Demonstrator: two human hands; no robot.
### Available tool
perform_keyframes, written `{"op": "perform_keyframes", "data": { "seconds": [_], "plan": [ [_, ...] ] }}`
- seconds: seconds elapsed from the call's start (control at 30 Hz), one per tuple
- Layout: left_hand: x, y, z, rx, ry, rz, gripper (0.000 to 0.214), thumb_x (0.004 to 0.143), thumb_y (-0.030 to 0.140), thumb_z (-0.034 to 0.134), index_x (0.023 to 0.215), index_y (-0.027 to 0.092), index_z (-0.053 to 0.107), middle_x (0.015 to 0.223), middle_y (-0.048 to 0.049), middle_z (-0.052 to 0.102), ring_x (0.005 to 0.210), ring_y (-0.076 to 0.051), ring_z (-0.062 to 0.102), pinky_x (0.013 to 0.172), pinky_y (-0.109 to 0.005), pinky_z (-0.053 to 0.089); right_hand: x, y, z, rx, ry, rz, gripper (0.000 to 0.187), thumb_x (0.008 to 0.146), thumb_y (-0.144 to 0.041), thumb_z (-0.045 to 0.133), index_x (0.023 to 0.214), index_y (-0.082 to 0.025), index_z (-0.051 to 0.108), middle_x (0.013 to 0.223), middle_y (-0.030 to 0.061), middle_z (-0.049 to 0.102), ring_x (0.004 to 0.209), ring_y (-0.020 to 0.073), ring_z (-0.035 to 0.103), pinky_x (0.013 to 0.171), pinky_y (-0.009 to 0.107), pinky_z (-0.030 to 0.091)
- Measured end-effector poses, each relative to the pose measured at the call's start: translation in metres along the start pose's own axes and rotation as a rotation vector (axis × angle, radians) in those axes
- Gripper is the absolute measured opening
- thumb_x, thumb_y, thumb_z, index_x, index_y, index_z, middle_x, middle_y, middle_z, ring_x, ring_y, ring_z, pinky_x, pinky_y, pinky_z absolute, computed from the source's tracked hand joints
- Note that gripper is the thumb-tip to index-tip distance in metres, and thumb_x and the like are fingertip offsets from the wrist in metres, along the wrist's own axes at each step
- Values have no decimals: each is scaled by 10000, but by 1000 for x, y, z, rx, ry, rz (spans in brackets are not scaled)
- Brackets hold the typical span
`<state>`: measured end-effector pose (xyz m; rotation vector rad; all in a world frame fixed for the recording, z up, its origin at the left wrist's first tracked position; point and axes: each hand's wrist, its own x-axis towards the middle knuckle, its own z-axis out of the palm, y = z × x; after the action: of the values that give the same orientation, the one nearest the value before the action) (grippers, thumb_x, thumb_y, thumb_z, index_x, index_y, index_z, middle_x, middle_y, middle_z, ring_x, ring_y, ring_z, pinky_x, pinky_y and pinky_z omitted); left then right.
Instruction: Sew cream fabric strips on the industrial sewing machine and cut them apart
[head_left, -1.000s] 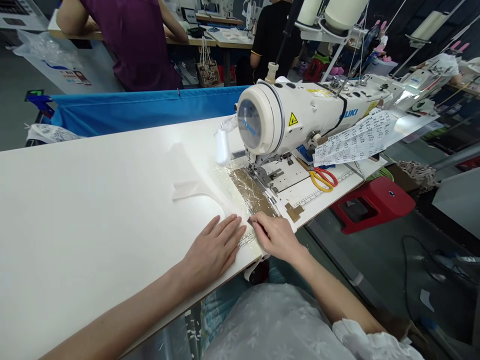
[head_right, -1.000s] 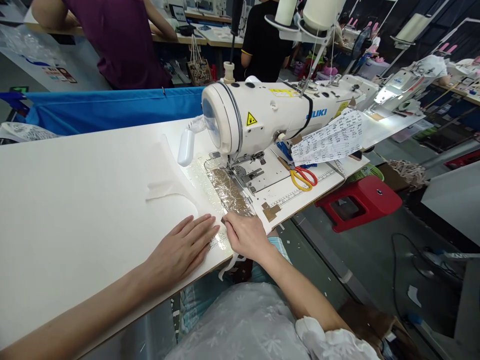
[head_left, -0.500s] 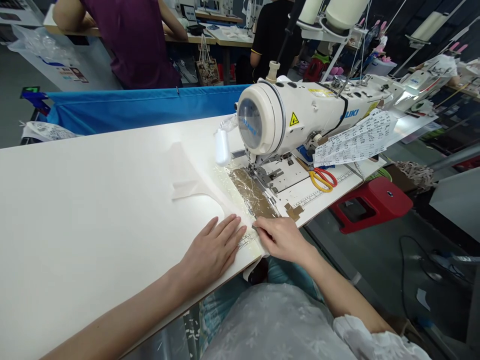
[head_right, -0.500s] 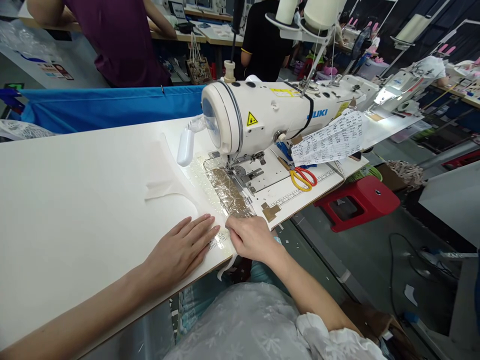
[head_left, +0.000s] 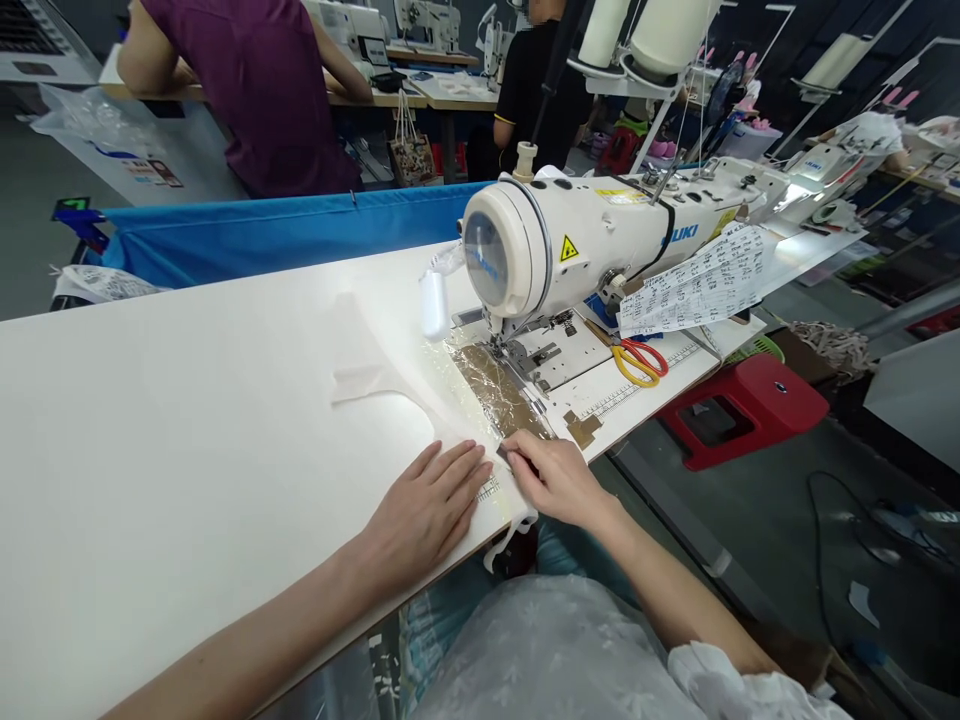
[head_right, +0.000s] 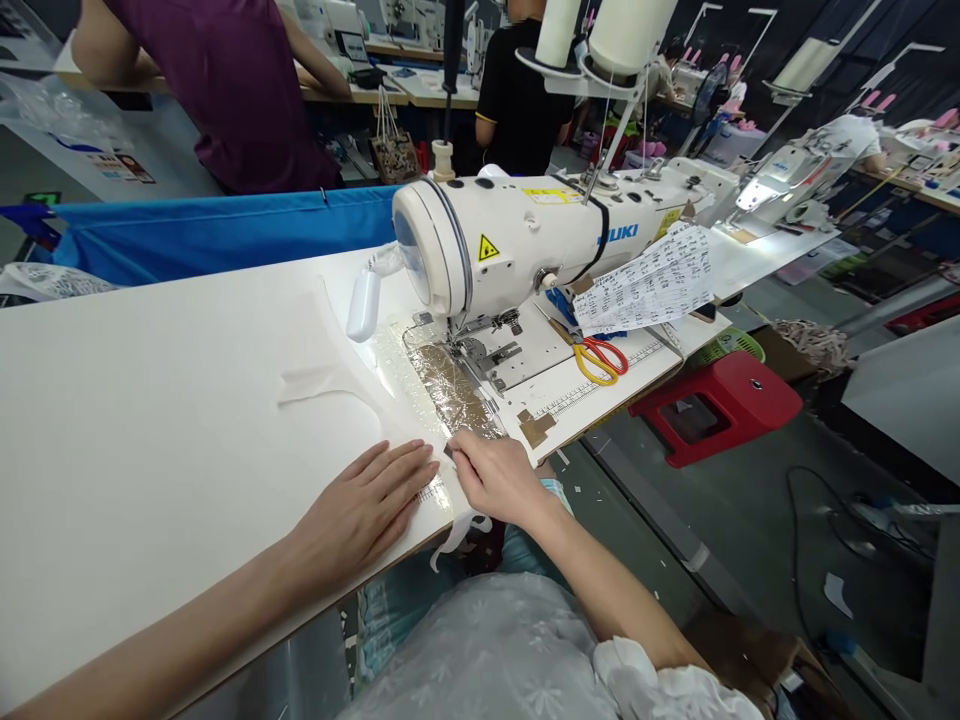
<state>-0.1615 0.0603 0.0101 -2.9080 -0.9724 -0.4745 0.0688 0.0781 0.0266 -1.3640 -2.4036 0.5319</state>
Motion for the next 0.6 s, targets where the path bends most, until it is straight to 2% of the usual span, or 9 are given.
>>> {"op": "perform_keyframes", "data": {
  "seconds": [0.17,0.37,0.5,0.6],
  "plan": [
    [-2,-2,3,-12,33,-3,408,1023,211,368,1374,154,567,1415,-129,586,1353,-268,500,1132,-463,402,0,0,3,33,52,19,178,1007,-230,398,1019,-208,574,754,1,672,648,159,598,599,253,330],
    [0,-1,4,-6,71,-19,378,1008,207,408,1328,153,602,1328,-139,630,1289,-287,545,1104,-475,440,10,-7,6,-72,-6,-7,172,1005,-210,413,1028,-207,583,834,16,713,701,157,635,601,260,307],
    [0,-5,4,20,132,22,405,993,213,417,1359,175,588,1318,-103,656,1262,-252,573,1091,-416,461,13,-12,3,-172,-77,-8,127,934,-182,494,980,-210,609,814,17,723,702,170,646,584,269,286],
    [-8,-11,8,77,186,90,479,961,188,439,1430,212,534,1333,-61,660,1247,-213,592,1063,-335,485,11,-2,-3,-112,-53,15,146,887,-146,524,948,-219,636,771,-2,722,704,166,650,597,257,314]
  ]
}}
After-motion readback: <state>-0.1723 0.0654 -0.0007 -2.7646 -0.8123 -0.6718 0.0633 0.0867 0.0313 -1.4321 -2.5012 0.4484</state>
